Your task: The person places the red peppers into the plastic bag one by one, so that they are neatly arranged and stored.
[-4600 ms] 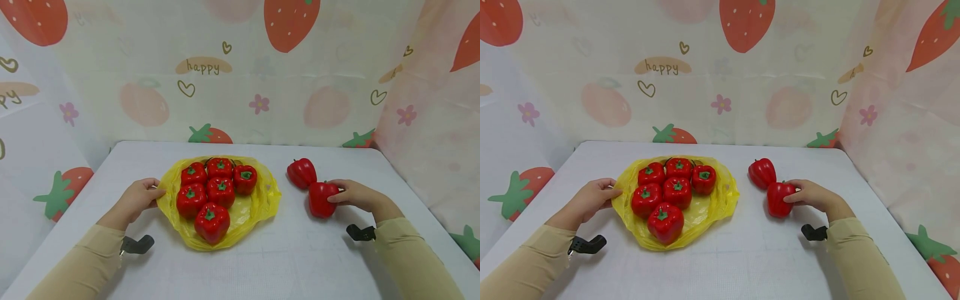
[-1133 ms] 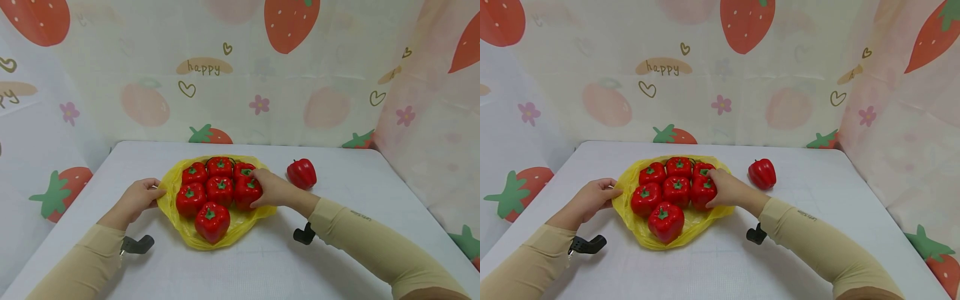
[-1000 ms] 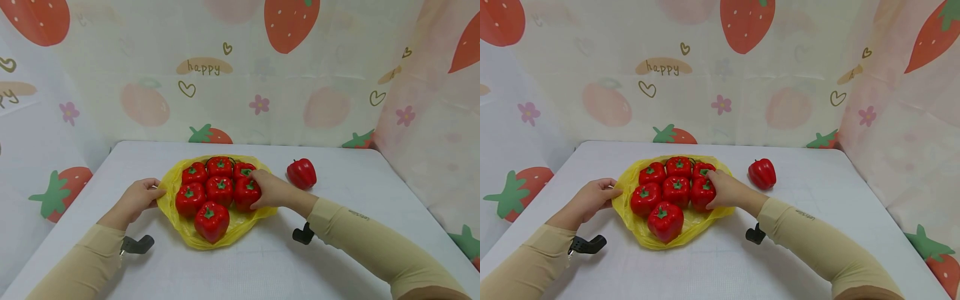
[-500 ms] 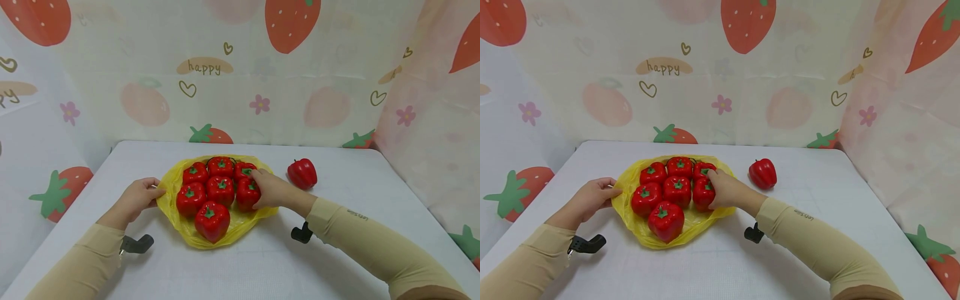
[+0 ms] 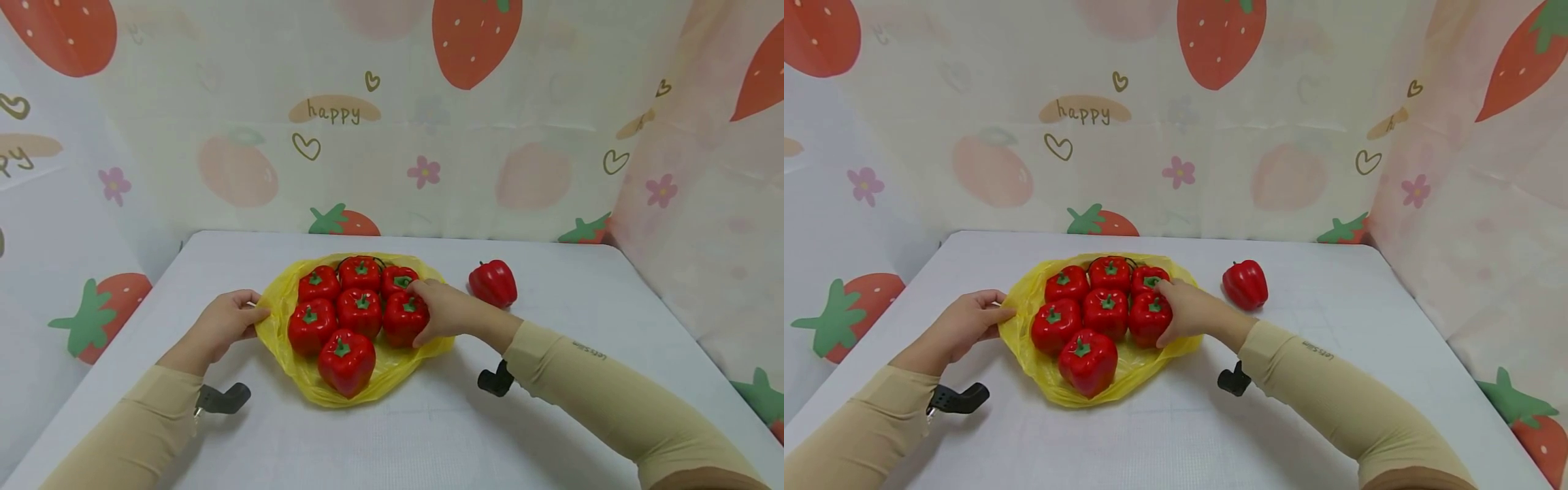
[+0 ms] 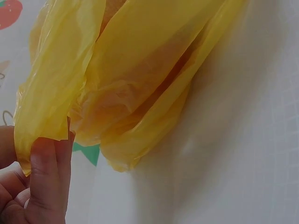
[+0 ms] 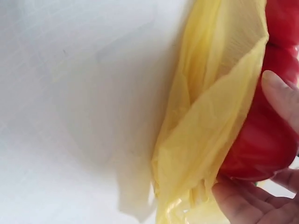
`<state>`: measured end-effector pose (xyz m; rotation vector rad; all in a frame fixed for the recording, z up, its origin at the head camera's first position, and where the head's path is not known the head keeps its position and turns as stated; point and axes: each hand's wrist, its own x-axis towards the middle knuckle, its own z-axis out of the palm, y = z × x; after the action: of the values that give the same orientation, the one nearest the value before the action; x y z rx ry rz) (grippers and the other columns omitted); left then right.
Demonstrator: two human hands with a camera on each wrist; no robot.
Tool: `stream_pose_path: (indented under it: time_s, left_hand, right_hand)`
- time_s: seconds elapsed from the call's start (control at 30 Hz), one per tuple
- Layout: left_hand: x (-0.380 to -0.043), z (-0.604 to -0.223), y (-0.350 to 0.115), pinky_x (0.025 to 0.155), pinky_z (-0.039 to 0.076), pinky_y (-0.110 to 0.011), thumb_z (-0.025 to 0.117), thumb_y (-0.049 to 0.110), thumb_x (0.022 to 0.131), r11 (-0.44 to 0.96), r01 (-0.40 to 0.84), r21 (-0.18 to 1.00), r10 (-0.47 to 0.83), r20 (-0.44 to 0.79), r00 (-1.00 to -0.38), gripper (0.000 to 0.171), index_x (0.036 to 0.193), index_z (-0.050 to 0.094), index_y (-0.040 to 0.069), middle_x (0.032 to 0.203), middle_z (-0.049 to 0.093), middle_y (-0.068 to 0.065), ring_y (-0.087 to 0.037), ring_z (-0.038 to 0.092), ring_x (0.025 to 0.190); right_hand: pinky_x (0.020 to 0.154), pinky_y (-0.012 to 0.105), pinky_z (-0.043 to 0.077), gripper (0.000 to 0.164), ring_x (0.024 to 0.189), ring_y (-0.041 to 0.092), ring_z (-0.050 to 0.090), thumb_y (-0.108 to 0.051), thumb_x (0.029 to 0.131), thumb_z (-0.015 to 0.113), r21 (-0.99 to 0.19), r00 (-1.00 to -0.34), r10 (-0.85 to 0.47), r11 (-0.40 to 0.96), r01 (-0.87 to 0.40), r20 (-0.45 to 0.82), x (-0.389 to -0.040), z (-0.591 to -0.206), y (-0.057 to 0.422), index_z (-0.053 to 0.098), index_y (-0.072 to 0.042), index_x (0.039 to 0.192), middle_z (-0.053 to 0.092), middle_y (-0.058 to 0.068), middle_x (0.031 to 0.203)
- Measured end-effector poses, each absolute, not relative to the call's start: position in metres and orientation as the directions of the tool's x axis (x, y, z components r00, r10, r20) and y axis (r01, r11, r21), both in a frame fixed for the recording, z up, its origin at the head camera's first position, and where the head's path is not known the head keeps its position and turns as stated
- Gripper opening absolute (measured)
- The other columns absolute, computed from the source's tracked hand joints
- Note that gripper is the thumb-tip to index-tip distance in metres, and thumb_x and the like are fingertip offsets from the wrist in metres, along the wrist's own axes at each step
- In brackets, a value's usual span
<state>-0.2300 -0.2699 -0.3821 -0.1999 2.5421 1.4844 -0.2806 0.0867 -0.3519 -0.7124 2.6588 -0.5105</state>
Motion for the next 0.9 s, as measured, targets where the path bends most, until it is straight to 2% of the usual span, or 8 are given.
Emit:
stream_pose_path:
  time_s: [0.23,0.43,0.9]
  left_hand:
    - [-0.229,-0.382,-0.269,0.077,0.053,-0.029,0.053,0.024,0.092,0.482,-0.209,0.851,-0.014,-0.231,-0.973,0.028,0.107,0.054,0.001,0.1,0.061,-0.012,-0.018,0.06,0.079]
    - [-0.23,-0.383,-0.269,0.078,0.053,-0.029,0.053,0.025,0.092,0.488,-0.207,0.848,-0.018,-0.227,-0.974,0.028,0.108,0.054,0.001,0.1,0.061,-0.011,-0.018,0.06,0.08]
    - [-0.23,-0.383,-0.269,0.076,0.053,-0.028,0.054,0.024,0.092,0.488,-0.206,0.848,-0.021,-0.224,-0.974,0.027,0.107,0.054,0.001,0.098,0.062,-0.011,-0.018,0.06,0.079]
  right_hand:
    - [0.081,0.033,0.052,0.077,0.111,0.018,0.049,-0.026,0.064,0.083,-0.527,-0.816,-0.534,0.769,-0.361,-0.22,-0.283,-0.344,0.094,0.043,-0.018,0.129,0.05,0.001,0.12]
    - [0.08,0.032,0.053,0.078,0.113,0.02,0.051,-0.025,0.066,0.082,-0.585,-0.822,-0.521,0.749,-0.31,-0.231,-0.286,-0.338,0.103,0.041,-0.018,0.131,0.049,0.004,0.123]
    - [0.089,0.037,0.048,0.074,0.115,0.026,0.051,-0.026,0.068,0.081,-0.632,-0.851,-0.513,0.699,-0.335,-0.116,-0.296,-0.317,0.133,0.041,-0.014,0.13,0.047,0.01,0.127]
